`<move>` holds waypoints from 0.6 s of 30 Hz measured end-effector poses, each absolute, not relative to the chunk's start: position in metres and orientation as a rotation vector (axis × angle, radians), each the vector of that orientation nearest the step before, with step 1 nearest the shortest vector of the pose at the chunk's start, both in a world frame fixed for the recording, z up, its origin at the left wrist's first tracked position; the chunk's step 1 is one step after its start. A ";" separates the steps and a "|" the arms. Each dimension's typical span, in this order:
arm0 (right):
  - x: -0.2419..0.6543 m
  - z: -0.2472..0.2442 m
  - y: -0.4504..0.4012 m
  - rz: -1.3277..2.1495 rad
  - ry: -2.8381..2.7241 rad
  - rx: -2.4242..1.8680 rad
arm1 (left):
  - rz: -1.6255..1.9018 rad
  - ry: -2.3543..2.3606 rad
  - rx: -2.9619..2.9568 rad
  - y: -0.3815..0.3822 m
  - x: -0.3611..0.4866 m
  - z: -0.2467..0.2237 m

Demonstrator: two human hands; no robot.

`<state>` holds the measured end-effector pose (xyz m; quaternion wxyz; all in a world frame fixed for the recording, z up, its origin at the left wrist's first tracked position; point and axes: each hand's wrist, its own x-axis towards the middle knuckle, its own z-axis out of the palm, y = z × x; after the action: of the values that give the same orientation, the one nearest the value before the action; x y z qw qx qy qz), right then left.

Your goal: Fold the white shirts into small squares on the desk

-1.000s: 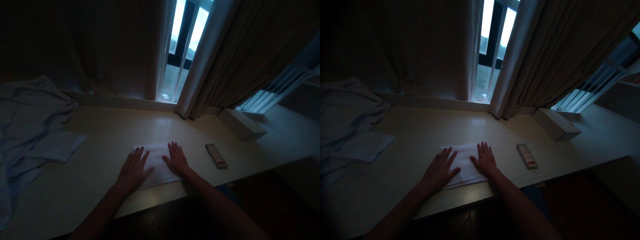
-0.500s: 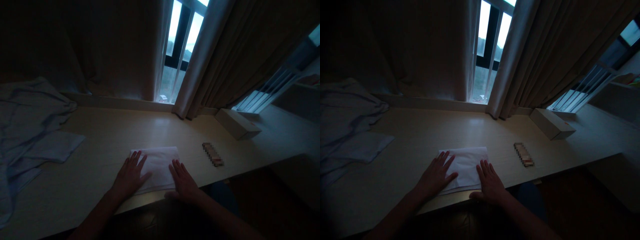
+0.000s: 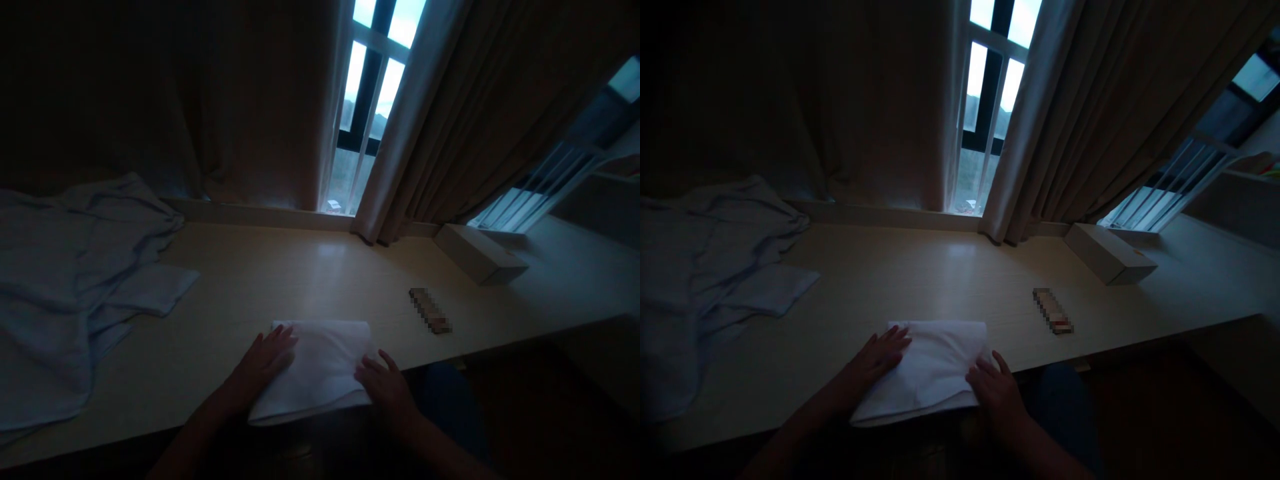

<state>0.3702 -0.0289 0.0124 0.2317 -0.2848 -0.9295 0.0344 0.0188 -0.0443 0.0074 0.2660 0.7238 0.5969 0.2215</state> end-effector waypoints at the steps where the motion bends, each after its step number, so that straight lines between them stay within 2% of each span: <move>1: 0.367 0.029 -0.029 0.221 -2.527 -0.800 | 0.649 1.558 1.830 -0.044 0.011 0.015; 6: 0.340 0.119 -0.006 1.054 -2.223 -1.134 | 0.892 1.252 1.463 -0.044 -0.023 0.043; 9: 0.328 0.147 0.027 1.489 -1.904 -1.264 | 0.947 1.102 1.430 -0.043 -0.023 0.048; 14: 0.334 0.120 0.078 1.846 -1.466 -1.516 | 0.974 0.926 1.297 -0.035 0.007 0.042; 18: 0.347 0.077 0.086 1.766 -1.519 -1.713 | 0.938 1.154 1.250 -0.024 0.023 0.032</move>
<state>0.3469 0.0856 0.0772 0.1245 -0.5878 -0.5213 0.6059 0.0231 -0.0242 0.0319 0.5640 0.5313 0.4905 0.3987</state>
